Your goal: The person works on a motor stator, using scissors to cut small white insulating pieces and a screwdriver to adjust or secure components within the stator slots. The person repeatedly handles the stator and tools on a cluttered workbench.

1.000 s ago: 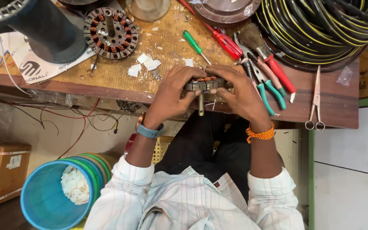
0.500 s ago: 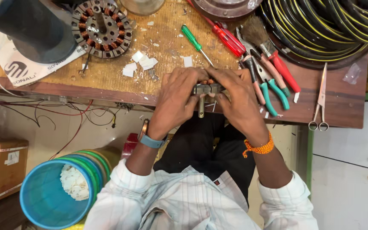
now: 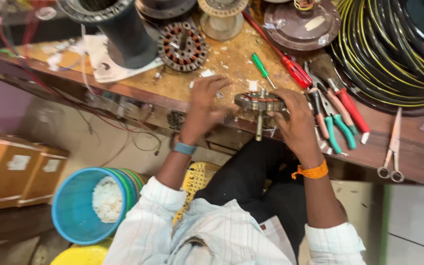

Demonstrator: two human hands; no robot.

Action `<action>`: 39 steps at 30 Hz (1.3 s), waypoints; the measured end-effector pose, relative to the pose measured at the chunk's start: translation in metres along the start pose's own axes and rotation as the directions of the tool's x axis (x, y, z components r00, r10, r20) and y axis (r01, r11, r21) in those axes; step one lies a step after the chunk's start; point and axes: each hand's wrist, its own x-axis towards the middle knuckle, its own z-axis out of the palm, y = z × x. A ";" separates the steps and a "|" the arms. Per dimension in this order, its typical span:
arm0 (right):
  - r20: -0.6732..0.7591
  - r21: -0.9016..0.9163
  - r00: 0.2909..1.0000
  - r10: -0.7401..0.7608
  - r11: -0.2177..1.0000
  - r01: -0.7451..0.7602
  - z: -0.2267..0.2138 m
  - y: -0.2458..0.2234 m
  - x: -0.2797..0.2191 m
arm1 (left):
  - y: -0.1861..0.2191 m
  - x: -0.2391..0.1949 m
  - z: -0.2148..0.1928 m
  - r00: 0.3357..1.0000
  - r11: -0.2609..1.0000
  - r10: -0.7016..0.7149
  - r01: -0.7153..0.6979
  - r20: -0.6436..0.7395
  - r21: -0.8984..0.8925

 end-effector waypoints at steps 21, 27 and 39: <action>-0.254 0.566 0.832 0.494 0.773 -0.286 0.000 -0.022 -0.076 | -0.074 -0.034 -0.042 0.940 0.884 -0.341 0.317 -0.010 -0.344; 0.038 0.768 0.925 0.377 0.581 -0.268 0.063 -0.059 -0.091 | 0.018 -0.069 -0.037 0.977 0.938 0.011 0.064 0.214 -0.341; 0.315 0.657 0.829 0.462 0.524 -0.542 0.083 -0.043 -0.140 | 0.068 -0.096 -0.027 0.872 0.961 -0.053 0.178 0.487 -0.213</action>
